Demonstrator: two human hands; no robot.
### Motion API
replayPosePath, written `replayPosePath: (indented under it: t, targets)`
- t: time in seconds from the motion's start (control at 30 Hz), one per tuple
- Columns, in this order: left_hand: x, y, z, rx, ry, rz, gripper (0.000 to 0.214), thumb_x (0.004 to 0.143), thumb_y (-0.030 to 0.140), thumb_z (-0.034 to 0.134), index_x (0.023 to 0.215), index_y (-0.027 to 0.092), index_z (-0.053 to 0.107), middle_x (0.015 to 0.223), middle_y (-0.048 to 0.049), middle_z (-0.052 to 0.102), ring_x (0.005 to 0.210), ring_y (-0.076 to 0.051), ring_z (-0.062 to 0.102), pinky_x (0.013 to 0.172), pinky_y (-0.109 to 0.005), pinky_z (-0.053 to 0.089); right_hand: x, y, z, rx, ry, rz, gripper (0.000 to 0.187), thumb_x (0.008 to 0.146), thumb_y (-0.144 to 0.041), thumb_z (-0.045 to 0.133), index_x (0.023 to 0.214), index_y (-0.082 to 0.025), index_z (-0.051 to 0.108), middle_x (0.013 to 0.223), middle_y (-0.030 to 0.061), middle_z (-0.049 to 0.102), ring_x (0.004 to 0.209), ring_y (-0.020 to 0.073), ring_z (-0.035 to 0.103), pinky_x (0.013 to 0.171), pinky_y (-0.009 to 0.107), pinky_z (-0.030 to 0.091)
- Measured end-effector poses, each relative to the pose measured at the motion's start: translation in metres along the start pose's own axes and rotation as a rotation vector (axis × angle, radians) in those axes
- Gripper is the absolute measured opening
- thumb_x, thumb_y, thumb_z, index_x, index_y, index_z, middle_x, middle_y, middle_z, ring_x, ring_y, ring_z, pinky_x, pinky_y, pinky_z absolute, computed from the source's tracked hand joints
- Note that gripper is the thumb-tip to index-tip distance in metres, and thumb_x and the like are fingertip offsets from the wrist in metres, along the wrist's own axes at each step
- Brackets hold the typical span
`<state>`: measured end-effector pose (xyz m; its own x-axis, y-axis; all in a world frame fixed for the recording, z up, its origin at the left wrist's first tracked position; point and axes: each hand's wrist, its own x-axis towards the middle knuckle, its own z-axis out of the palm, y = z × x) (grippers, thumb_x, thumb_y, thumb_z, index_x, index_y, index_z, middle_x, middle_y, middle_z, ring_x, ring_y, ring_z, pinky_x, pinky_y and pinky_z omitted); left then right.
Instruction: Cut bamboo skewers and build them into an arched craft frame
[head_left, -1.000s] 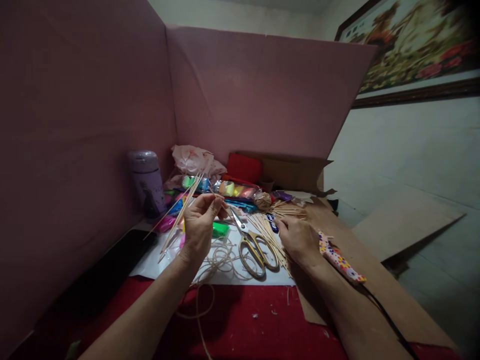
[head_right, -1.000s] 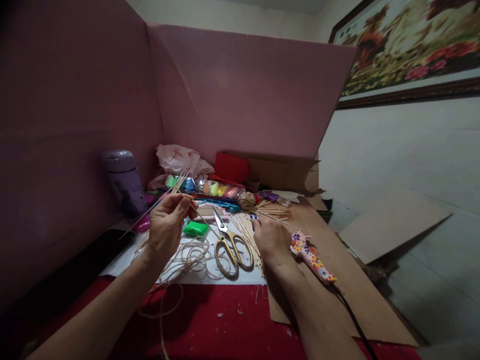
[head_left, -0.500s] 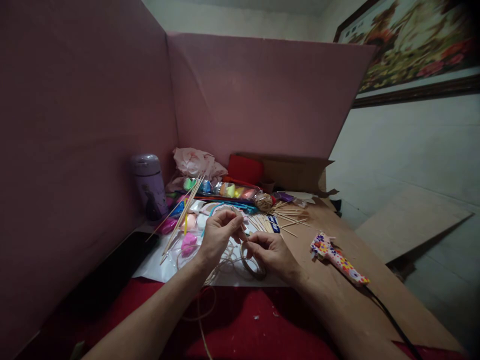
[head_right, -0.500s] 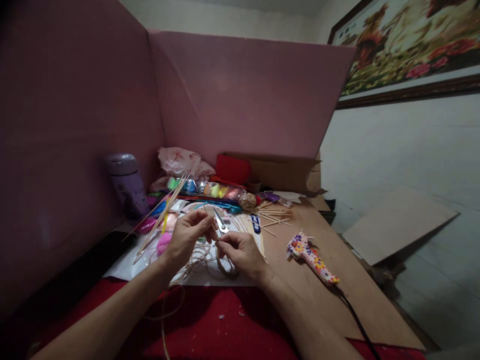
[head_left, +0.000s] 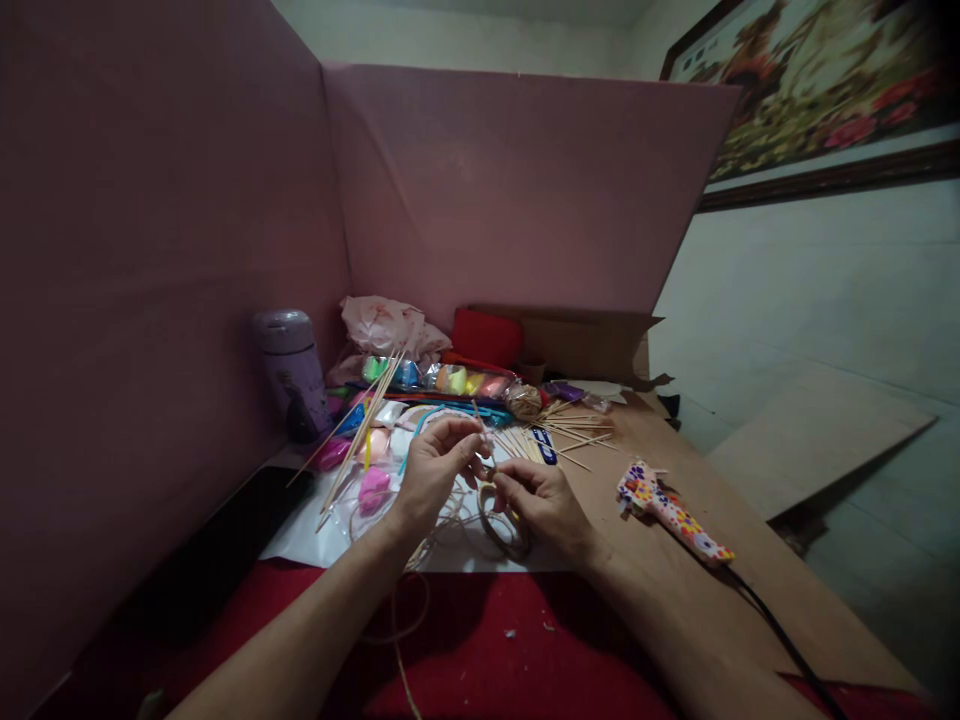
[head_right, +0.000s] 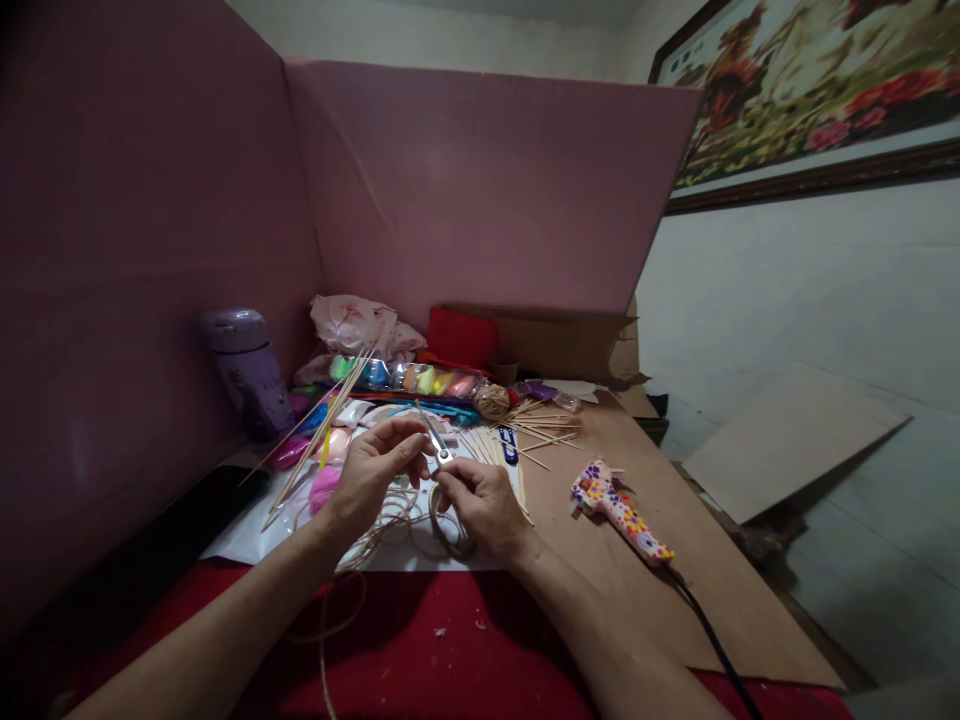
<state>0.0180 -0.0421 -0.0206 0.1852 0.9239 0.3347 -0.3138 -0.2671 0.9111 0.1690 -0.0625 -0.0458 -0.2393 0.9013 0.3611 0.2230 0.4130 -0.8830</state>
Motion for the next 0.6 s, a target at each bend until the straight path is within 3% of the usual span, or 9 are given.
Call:
replayPosePath:
  t: [0.13, 0.43, 0.6]
  targets:
    - [-0.0016, 0.0001, 0.0025, 0.070, -0.040, -0.040, 0.024, 0.070, 0.031, 0.068, 0.084, 0.012, 0.063, 0.068, -0.0025, 0.063, 0.050, -0.009, 0.055, 0.043, -0.019, 0.043, 0.0014, -0.0003, -0.0028, -0.001, 0.058, -0.024, 0.023, 0.082, -0.034, 0.056, 0.074, -0.016, 0.067, 0.058, -0.0004, 0.058, 0.056, 0.0118, 0.052, 0.056, 0.022, 0.041]
    - [-0.0018, -0.0058, 0.0018, 0.103, -0.040, -0.025, 0.024, 0.066, 0.035, 0.071, 0.070, 0.013, 0.064, 0.057, 0.0001, 0.057, 0.049, -0.008, 0.051, 0.041, -0.018, 0.042, -0.0010, 0.0012, -0.0017, -0.108, 0.022, -0.084, 0.026, 0.086, -0.034, 0.052, 0.084, -0.016, 0.071, 0.064, 0.0012, 0.062, 0.059, 0.0119, 0.054, 0.056, 0.021, 0.040]
    - [-0.0020, -0.0031, 0.0007, 0.123, -0.040, 0.045, 0.024, 0.075, 0.035, 0.062, 0.070, 0.013, 0.056, 0.063, -0.0001, 0.058, 0.049, -0.008, 0.053, 0.042, -0.018, 0.042, -0.0026, 0.0015, 0.0016, -0.263, -0.008, -0.136, 0.030, 0.085, -0.033, 0.052, 0.067, -0.015, 0.068, 0.054, -0.0006, 0.055, 0.053, 0.0102, 0.048, 0.051, 0.020, 0.035]
